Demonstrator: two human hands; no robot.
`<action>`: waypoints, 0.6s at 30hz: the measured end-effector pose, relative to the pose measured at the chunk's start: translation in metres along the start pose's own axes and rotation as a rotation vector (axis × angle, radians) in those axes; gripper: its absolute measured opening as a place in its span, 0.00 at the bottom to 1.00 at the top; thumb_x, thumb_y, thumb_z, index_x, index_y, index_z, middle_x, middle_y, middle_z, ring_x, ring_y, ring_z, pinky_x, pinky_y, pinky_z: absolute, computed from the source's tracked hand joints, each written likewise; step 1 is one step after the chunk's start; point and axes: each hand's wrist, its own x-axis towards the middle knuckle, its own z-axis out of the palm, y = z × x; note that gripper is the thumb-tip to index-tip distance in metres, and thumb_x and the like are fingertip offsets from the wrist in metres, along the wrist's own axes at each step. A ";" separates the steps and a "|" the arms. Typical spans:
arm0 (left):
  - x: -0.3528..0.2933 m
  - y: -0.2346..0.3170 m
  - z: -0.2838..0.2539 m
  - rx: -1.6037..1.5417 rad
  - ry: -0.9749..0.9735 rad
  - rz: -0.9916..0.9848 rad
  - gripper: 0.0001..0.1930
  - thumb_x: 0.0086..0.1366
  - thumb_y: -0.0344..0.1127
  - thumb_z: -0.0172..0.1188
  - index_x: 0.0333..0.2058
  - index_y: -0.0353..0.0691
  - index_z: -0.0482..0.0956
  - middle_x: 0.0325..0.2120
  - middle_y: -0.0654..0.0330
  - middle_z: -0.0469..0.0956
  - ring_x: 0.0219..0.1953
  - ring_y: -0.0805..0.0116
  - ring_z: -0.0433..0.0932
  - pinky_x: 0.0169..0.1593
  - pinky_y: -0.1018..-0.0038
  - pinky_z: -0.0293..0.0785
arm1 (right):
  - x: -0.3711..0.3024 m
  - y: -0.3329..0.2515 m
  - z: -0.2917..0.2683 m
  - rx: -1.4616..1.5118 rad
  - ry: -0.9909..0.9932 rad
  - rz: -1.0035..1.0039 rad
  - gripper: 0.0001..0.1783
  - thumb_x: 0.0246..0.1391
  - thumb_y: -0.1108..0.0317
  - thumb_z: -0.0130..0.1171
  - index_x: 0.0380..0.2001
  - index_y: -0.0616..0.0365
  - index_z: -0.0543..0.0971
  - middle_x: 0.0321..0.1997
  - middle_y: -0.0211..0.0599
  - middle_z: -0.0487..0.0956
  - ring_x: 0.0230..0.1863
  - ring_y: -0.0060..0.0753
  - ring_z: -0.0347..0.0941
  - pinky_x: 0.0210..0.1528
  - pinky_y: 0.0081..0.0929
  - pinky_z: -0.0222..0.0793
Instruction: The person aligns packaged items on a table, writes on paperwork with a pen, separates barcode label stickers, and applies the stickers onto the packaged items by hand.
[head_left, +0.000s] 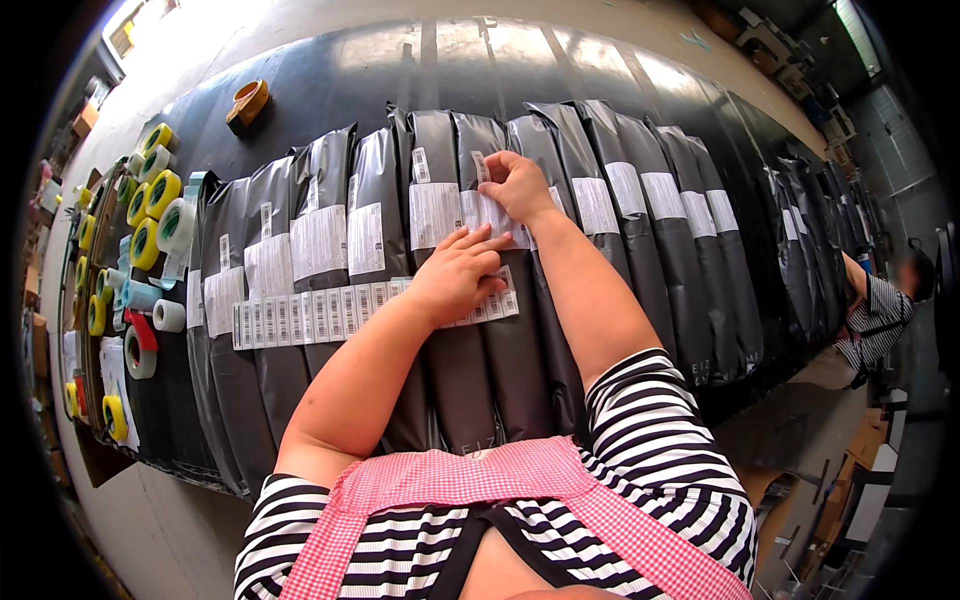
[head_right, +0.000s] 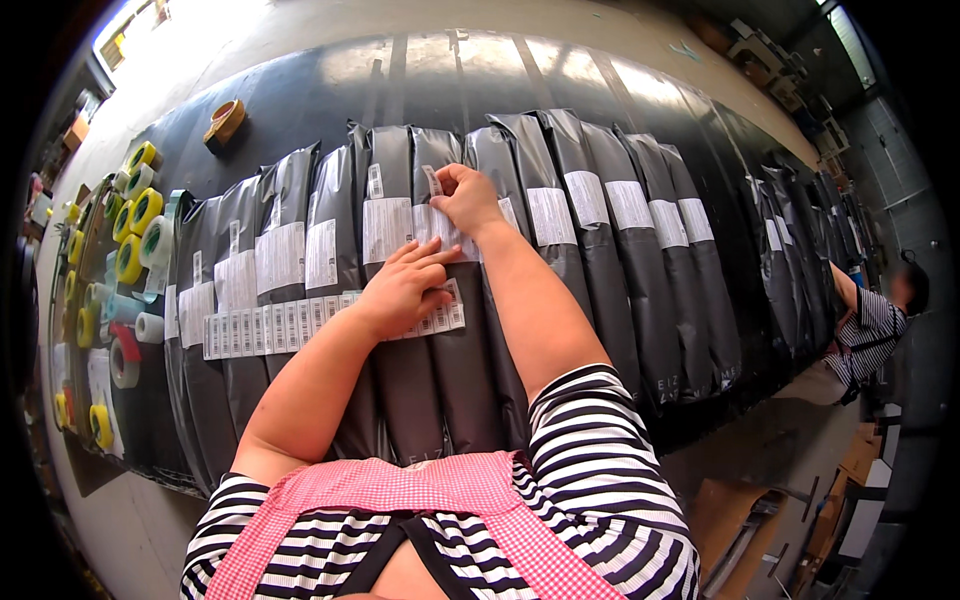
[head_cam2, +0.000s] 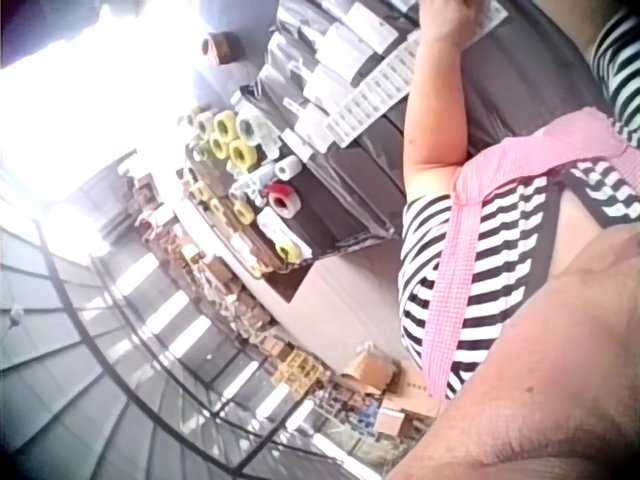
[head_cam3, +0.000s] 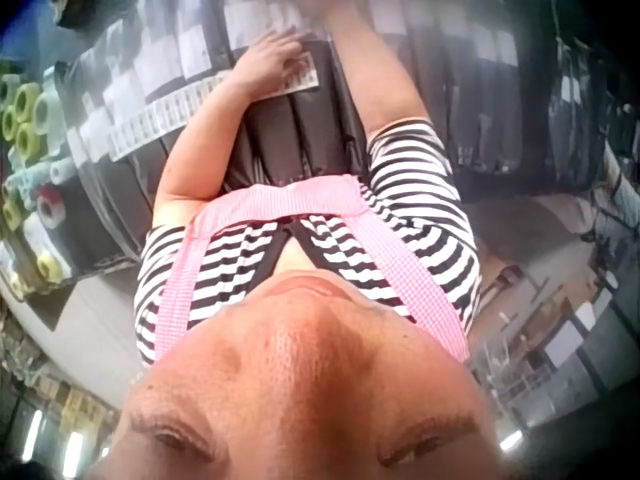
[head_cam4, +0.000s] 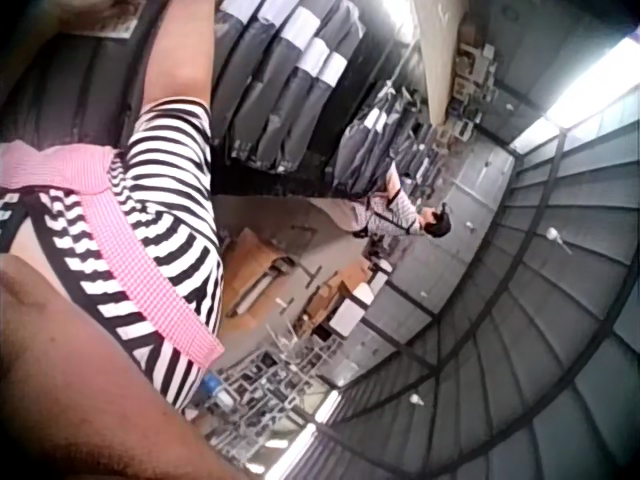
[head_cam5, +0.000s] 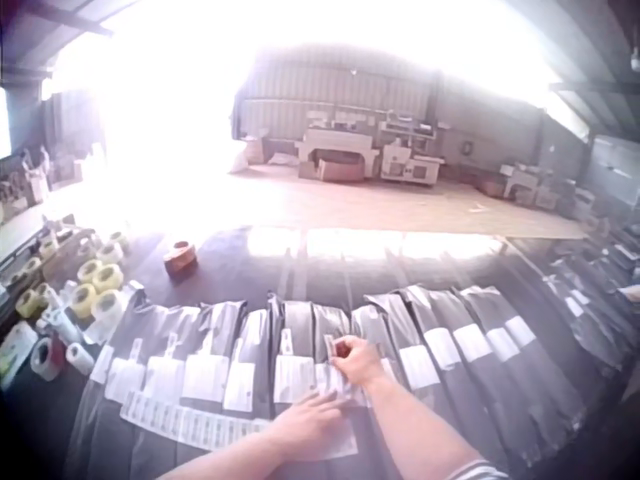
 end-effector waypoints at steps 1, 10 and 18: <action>0.000 -0.001 0.000 -0.003 0.003 -0.002 0.11 0.62 0.41 0.59 0.30 0.39 0.73 0.62 0.60 0.67 0.68 0.55 0.57 0.69 0.57 0.49 | 0.000 0.001 0.001 -0.150 0.045 -0.068 0.20 0.38 0.76 0.72 0.39 0.62 0.80 0.40 0.41 0.80 0.36 0.32 0.79 0.42 0.26 0.75; -0.001 0.004 0.002 -0.068 -0.022 0.002 0.10 0.61 0.38 0.61 0.28 0.39 0.72 0.63 0.58 0.66 0.69 0.55 0.55 0.69 0.57 0.49 | 0.060 0.005 0.009 -0.495 0.348 -0.070 0.35 0.32 0.62 0.79 0.45 0.60 0.75 0.49 0.48 0.75 0.50 0.50 0.73 0.53 0.36 0.70; 0.000 -0.012 -0.002 -0.440 0.065 -0.167 0.10 0.62 0.34 0.61 0.28 0.35 0.71 0.56 0.58 0.75 0.60 0.60 0.69 0.61 0.65 0.64 | -0.004 -0.009 -0.021 0.080 0.088 -0.019 0.14 0.55 0.59 0.65 0.35 0.59 0.80 0.29 0.34 0.81 0.33 0.25 0.76 0.37 0.25 0.70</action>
